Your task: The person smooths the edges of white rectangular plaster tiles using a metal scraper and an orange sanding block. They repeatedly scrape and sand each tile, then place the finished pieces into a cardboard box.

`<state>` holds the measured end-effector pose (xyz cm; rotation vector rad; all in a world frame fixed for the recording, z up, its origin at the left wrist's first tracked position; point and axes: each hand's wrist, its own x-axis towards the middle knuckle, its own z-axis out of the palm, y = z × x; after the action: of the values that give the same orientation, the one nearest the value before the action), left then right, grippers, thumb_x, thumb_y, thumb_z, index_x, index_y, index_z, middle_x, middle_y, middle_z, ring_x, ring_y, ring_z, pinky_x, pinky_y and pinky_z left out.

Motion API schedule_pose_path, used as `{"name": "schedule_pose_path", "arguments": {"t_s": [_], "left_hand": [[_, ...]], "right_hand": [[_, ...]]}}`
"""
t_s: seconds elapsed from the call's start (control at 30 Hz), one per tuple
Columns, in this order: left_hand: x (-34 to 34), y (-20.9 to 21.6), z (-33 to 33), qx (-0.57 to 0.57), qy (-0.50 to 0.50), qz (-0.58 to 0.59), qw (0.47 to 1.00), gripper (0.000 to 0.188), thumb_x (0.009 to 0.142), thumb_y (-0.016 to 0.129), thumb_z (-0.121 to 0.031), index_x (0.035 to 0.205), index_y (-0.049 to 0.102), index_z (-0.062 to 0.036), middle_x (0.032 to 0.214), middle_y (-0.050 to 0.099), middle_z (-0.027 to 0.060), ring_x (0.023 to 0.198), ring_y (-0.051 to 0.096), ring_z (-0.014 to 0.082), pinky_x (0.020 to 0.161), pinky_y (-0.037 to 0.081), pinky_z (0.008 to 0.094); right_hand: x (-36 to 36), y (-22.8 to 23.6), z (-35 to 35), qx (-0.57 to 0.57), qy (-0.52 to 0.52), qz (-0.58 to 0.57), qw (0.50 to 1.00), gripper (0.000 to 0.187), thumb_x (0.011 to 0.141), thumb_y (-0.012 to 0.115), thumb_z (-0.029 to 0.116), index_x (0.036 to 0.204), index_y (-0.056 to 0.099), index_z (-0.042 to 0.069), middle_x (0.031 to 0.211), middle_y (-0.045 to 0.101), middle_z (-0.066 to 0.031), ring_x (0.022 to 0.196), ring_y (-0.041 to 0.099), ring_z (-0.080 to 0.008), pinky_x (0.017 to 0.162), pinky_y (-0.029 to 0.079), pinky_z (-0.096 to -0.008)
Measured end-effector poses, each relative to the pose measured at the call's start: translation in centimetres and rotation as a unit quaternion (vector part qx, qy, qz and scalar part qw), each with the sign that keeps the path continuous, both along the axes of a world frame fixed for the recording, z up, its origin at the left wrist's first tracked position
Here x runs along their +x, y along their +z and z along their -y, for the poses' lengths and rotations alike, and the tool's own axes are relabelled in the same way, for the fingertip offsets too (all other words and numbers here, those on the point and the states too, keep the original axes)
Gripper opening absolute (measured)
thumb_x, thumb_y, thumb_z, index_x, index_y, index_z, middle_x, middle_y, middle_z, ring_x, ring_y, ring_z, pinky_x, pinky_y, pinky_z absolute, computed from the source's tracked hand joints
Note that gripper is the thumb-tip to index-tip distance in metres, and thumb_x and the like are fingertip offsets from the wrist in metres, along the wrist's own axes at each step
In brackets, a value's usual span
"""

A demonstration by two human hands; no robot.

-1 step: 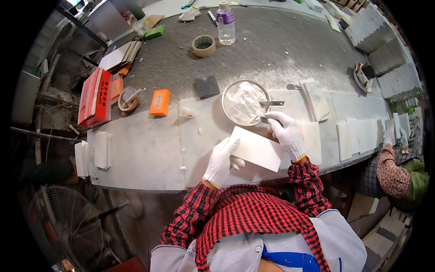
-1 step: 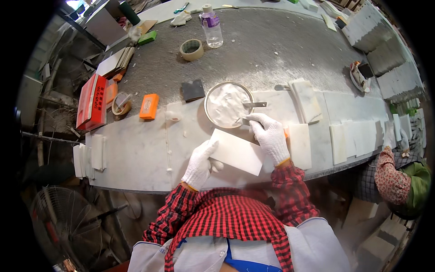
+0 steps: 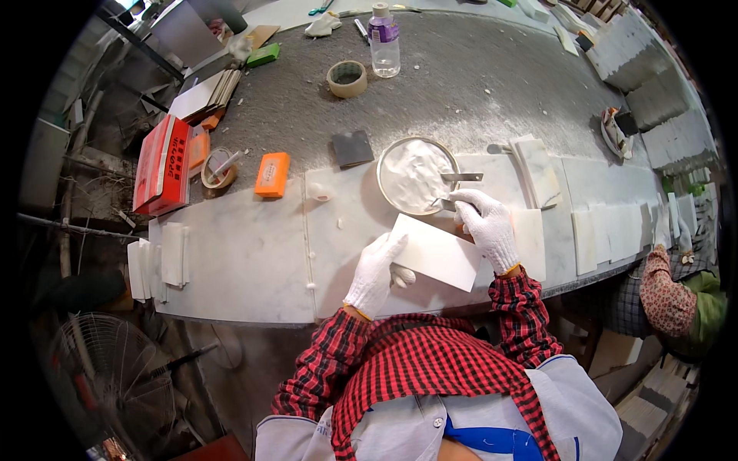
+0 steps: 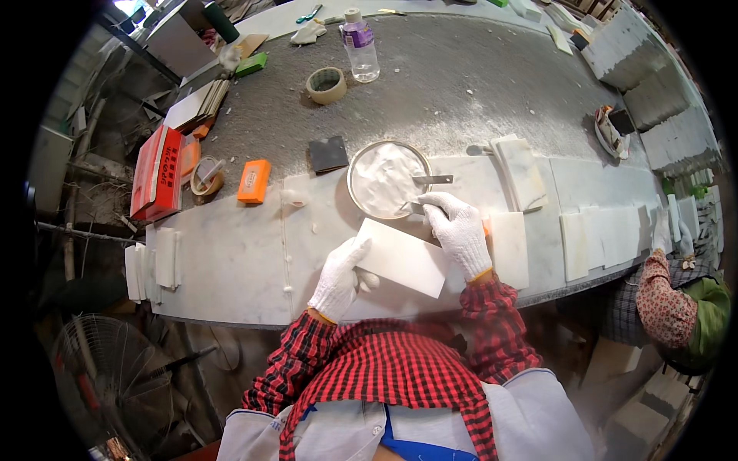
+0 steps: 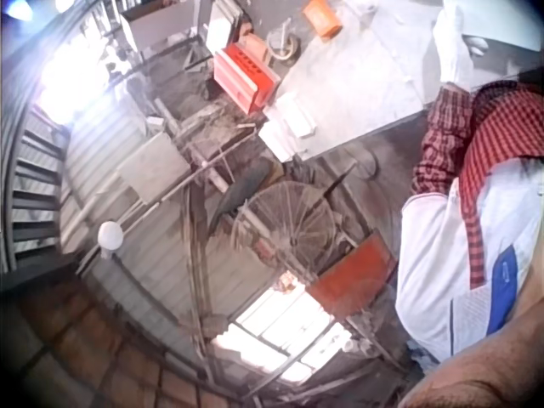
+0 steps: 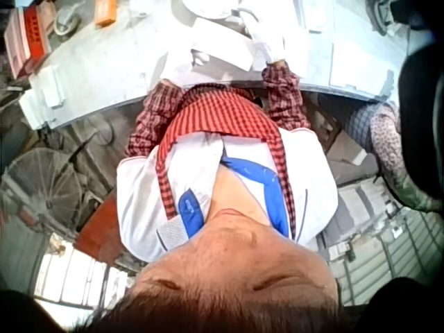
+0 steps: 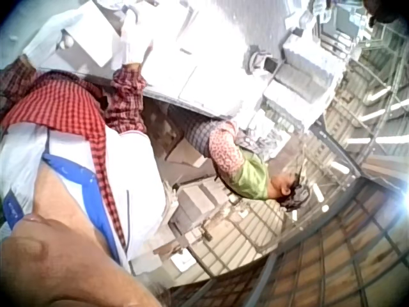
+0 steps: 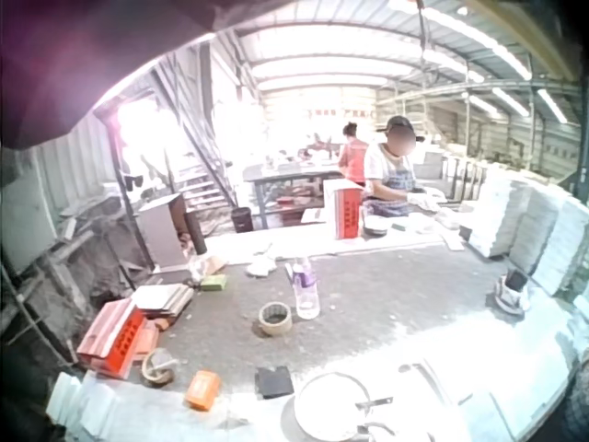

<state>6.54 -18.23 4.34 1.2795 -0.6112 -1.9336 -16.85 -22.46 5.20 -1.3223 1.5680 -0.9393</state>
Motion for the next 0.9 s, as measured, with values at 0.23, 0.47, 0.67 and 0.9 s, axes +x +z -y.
{"name": "schedule_pose_path", "arguments": {"t_s": [0.23, 0.47, 0.67, 0.9], "left_hand": [[0.1, 0.6, 0.9, -0.001, -0.011, 0.024, 1.000, 0.036, 0.106, 0.062, -0.035, 0.118, 0.067, -0.0017, 0.085, 0.071, 0.0061, 0.056, 0.065, 0.0127, 0.049, 0.049, 0.0231], [0.4, 0.6, -0.9, 0.032, -0.027, 0.039, 0.998, 0.036, 0.106, 0.061, -0.036, 0.113, 0.068, -0.0019, 0.083, 0.070, 0.0044, 0.056, 0.064, 0.0099, 0.048, 0.046, 0.0213], [0.2, 1.1, -1.9, 0.047, -0.025, 0.037, 0.998, 0.037, 0.106, 0.060, -0.037, 0.114, 0.068, -0.0015, 0.081, 0.069, 0.0034, 0.054, 0.062, 0.0082, 0.047, 0.044, 0.0207], [0.2, 1.1, -1.9, 0.053, -0.013, 0.026, 0.998, 0.036, 0.106, 0.060, -0.035, 0.117, 0.067, -0.0015, 0.080, 0.069, 0.0035, 0.054, 0.061, 0.0079, 0.047, 0.044, 0.0199]], "right_hand": [[-2.0, 1.2, 0.0, -0.090, -0.020, -0.119, 0.989, 0.022, 0.094, 0.070, 0.010, 0.114, 0.076, 0.002, 0.101, 0.075, -0.0138, 0.084, 0.070, -0.0211, 0.074, 0.055, -0.0312], [-4.6, 0.9, 0.1, -0.115, 0.092, -0.311, 0.939, 0.037, 0.079, 0.083, 0.028, 0.109, 0.077, 0.010, 0.114, 0.067, -0.0112, 0.110, 0.060, -0.0322, 0.092, 0.053, -0.0424], [-3.9, 0.6, 1.3, -0.139, 0.148, -0.381, 0.902, 0.038, 0.074, 0.083, 0.032, 0.106, 0.076, 0.014, 0.114, 0.066, -0.0087, 0.109, 0.058, -0.0326, 0.092, 0.051, -0.0432], [-3.5, -0.7, 2.0, -0.206, 0.172, -0.428, 0.863, 0.030, 0.076, 0.080, 0.033, 0.099, 0.075, 0.015, 0.108, 0.065, -0.0082, 0.108, 0.058, -0.0317, 0.092, 0.047, -0.0458]]}}
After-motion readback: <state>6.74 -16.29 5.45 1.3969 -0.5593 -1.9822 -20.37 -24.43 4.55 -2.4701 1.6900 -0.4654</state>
